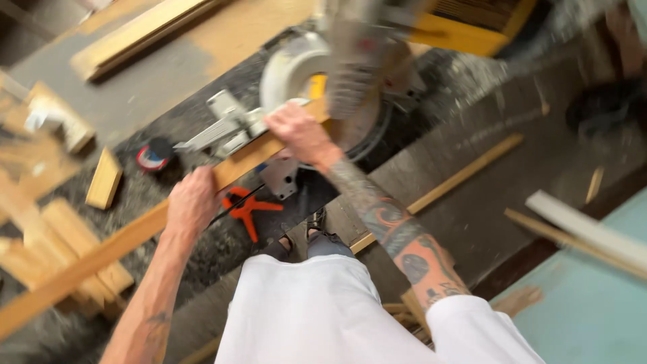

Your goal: Measuring and cutting wooden boards using a tape measure and a miter saw.

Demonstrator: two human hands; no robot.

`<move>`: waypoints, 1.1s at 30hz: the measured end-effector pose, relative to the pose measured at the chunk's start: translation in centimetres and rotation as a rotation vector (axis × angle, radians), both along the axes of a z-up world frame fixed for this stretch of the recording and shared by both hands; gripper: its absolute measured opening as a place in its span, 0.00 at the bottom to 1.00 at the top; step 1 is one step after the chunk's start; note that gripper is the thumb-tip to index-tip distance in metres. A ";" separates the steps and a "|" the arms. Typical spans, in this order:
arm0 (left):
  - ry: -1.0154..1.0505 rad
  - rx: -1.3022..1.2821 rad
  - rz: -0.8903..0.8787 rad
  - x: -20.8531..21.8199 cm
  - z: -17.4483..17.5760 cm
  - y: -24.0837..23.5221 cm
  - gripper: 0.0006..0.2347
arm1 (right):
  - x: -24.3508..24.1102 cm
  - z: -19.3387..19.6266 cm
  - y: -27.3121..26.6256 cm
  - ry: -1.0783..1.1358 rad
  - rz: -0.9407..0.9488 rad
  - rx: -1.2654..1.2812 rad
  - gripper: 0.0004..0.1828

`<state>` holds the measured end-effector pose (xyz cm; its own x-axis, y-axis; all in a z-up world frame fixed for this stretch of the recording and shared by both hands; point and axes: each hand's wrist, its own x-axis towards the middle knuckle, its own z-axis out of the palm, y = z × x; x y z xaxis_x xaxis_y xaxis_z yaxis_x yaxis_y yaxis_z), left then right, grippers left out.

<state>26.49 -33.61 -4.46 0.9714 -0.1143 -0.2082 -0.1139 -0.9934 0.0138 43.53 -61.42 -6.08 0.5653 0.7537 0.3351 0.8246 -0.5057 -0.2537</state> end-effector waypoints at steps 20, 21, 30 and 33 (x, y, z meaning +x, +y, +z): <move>0.075 0.110 0.093 0.0 0.5 -0.1 0.24 | -0.7 -11.2 8.1 -0.083 -0.273 0.144 0.43; 0.055 0.105 0.090 -0.2 0.5 -0.1 0.25 | -0.8 -10.0 8.1 -0.090 -0.268 0.137 0.42; 0.090 0.122 0.132 1.3 -0.3 -0.8 0.29 | -1.2 -1.8 4.1 -0.005 -0.368 0.319 0.06; 0.218 0.147 0.208 3.1 2.2 -3.9 0.29 | -1.3 -3.0 4.3 -0.146 -0.401 0.299 0.13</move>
